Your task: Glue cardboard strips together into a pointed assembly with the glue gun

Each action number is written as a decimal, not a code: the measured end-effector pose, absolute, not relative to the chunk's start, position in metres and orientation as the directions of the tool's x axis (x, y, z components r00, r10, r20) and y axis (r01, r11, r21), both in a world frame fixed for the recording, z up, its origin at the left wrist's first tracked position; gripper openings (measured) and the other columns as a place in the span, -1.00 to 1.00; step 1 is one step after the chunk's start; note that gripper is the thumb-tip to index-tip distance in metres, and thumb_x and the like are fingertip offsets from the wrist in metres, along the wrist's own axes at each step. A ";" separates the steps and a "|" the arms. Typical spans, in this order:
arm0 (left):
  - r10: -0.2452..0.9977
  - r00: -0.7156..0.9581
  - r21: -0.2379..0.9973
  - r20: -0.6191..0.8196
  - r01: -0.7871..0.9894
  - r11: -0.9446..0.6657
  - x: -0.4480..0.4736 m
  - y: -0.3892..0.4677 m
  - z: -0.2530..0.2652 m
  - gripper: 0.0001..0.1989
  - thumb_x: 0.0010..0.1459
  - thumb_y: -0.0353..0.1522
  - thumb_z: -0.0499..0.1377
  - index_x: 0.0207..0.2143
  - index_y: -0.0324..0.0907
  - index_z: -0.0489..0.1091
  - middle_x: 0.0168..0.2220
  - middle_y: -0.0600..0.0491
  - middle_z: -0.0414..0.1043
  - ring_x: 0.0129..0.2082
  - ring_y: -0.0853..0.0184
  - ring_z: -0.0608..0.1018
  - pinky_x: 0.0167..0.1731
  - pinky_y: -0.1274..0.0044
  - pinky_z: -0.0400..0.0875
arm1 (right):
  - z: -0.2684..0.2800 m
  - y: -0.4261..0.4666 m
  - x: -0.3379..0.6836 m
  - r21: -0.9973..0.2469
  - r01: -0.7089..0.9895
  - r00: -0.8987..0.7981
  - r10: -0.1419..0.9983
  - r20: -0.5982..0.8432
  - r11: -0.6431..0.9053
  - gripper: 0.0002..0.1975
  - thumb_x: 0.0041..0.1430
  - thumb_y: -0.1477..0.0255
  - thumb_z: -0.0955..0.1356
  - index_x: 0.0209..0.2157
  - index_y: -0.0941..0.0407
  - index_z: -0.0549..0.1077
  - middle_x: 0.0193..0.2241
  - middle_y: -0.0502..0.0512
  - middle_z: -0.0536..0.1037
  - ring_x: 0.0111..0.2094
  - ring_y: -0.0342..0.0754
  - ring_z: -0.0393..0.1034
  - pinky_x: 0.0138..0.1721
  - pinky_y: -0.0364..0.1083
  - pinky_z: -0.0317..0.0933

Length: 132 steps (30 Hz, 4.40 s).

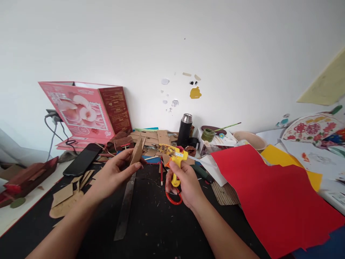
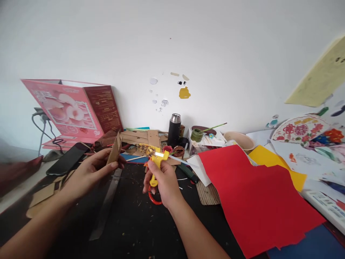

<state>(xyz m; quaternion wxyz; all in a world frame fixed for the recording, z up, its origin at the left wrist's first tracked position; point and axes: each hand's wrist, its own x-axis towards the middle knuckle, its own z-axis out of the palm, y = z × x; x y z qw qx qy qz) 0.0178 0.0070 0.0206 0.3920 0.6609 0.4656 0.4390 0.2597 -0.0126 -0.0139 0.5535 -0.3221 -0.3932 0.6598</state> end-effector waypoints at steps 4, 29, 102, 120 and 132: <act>0.954 0.096 0.877 0.283 0.378 -0.298 0.016 0.019 0.006 -0.25 0.16 0.16 0.32 0.15 -0.20 0.50 0.03 -0.16 0.69 -0.02 -0.01 0.68 0.01 0.26 0.57 | -0.008 -0.018 0.260 -0.818 -0.556 -0.291 0.956 0.022 -0.150 -0.46 0.16 -0.07 0.57 -0.28 0.15 0.51 -0.67 -0.06 0.53 -0.77 -0.15 0.38 -0.80 -0.29 0.00; 0.889 0.216 0.618 0.404 0.652 -0.439 0.019 0.021 -0.009 -0.43 0.13 -0.08 0.25 0.11 -0.17 0.54 0.04 -0.15 0.72 -0.03 -0.06 0.73 -0.05 0.29 0.61 | -0.003 -0.040 0.251 -0.930 -0.360 -0.532 0.836 0.135 -0.079 -0.36 0.13 -0.21 0.52 -0.37 0.17 0.61 -0.62 0.02 0.55 -0.62 -0.08 0.51 -0.53 -0.16 0.38; 0.507 0.257 0.054 0.823 0.852 -0.520 0.007 0.025 -0.010 -0.63 0.39 -0.33 0.24 0.21 -0.15 0.40 0.04 -0.12 0.67 -0.01 0.06 0.65 0.01 0.32 0.53 | 0.005 -0.032 0.251 -0.985 -0.164 0.014 0.999 0.041 0.043 -0.16 0.01 -0.38 0.44 -0.79 0.07 0.27 -0.85 -0.02 0.23 -0.80 -0.21 0.16 -0.70 -0.19 0.02; 0.501 0.275 0.036 0.821 0.850 -0.526 0.008 0.025 -0.011 -0.63 0.40 -0.34 0.24 0.22 -0.14 0.39 0.03 -0.12 0.67 -0.02 0.06 0.65 0.00 0.30 0.55 | 0.008 -0.034 0.251 -0.984 -0.177 0.018 1.000 0.024 0.026 -0.19 -0.02 -0.38 0.45 -0.76 0.07 0.27 -0.85 -0.06 0.20 -0.81 -0.21 0.16 -0.71 -0.18 0.03; 0.506 0.250 0.057 0.825 0.854 -0.516 0.007 0.025 -0.011 -0.63 0.39 -0.33 0.24 0.21 -0.14 0.40 0.03 -0.12 0.67 -0.02 0.06 0.64 0.01 0.30 0.54 | 0.008 -0.033 0.251 -0.981 -0.192 0.029 1.000 0.011 0.016 -0.20 -0.05 -0.38 0.46 -0.75 0.07 0.29 -0.85 -0.07 0.21 -0.81 -0.22 0.15 -0.71 -0.19 0.02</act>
